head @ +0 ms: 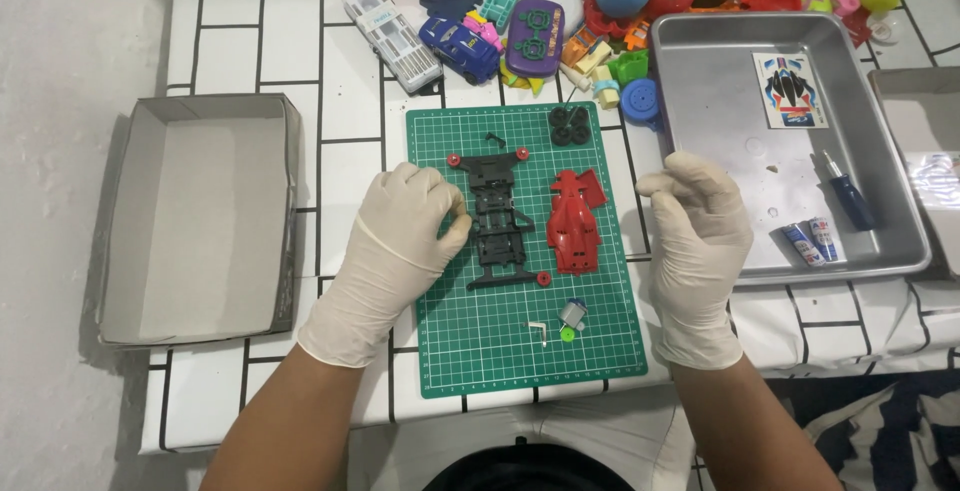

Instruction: Assembling a plastic toy car chassis by fitting and snapping small components together on a cutting mat.

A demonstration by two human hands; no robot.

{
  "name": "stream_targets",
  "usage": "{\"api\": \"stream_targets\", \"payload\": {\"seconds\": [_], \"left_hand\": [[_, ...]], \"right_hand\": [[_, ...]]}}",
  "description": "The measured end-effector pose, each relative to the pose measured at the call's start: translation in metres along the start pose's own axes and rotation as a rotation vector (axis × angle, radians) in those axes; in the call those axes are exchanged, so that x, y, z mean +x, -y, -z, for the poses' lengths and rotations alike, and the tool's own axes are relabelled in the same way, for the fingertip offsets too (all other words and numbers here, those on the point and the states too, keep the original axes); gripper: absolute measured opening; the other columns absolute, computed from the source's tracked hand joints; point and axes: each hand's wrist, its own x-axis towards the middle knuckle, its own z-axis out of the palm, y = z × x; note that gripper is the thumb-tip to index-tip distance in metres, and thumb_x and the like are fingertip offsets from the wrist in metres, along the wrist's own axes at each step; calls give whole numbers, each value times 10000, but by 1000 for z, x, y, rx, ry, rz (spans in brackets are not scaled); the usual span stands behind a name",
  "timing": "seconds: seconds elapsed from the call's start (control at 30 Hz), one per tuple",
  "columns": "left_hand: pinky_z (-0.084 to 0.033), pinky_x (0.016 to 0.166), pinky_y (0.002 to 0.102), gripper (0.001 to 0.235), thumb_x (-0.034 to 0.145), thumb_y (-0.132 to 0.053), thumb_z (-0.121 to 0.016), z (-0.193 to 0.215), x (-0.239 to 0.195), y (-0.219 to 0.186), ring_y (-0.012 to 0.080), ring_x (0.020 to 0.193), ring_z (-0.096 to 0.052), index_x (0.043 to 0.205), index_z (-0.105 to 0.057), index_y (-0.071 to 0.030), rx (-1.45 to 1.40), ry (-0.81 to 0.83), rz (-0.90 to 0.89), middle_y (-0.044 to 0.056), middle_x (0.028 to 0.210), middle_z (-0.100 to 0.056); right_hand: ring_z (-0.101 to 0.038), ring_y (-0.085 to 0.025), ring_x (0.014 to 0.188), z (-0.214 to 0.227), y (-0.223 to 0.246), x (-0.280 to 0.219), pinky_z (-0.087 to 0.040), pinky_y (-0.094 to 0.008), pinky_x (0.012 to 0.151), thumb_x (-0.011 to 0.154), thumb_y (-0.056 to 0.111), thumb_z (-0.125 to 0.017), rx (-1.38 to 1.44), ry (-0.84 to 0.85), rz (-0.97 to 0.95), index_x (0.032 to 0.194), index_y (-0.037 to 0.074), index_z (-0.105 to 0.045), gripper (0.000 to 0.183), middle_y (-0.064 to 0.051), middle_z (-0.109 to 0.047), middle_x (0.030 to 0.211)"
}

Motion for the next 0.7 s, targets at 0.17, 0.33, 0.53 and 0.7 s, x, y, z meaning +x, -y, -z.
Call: {"api": "stream_targets", "payload": {"seconds": [0.17,0.33,0.53,0.7], "left_hand": [[-498,776,322,94,870,-160,-740,2,2,-6,161,826,-611,789,-695,-147,-90,-55,7,-3,717,-609],[-520,795,323,111,834,-5,-742,-1,3,-20,201,816,-664,818,-707,-109,-433,-241,-51,35,765,-678],[-548,828,286,148,820,-58,-777,-19,-2,-40,158,824,-681,812,-698,-183,-733,-302,-17,-60,791,-698],[-563,810,276,163,827,-27,-770,-16,-5,-51,155,812,-694,925,-730,-150,-955,-311,66,-23,828,-701]], "right_hand": [[-708,-209,976,0,-4,-4,-563,-334,947,967,-46,-682,21,20,17,1259,-8,-619,302,-203,-717,946],[-719,-230,913,-1,-1,-6,-576,-341,887,951,-91,-657,30,78,11,1206,-22,-632,265,-234,-721,916],[-741,-266,979,-16,6,-17,-582,-386,912,916,-94,-658,46,205,-28,1233,-47,-629,322,-268,-737,970],[-720,-336,1140,-29,17,-27,-521,-438,1046,888,-117,-645,-23,380,9,1279,-71,-622,395,-268,-746,1124]]}}
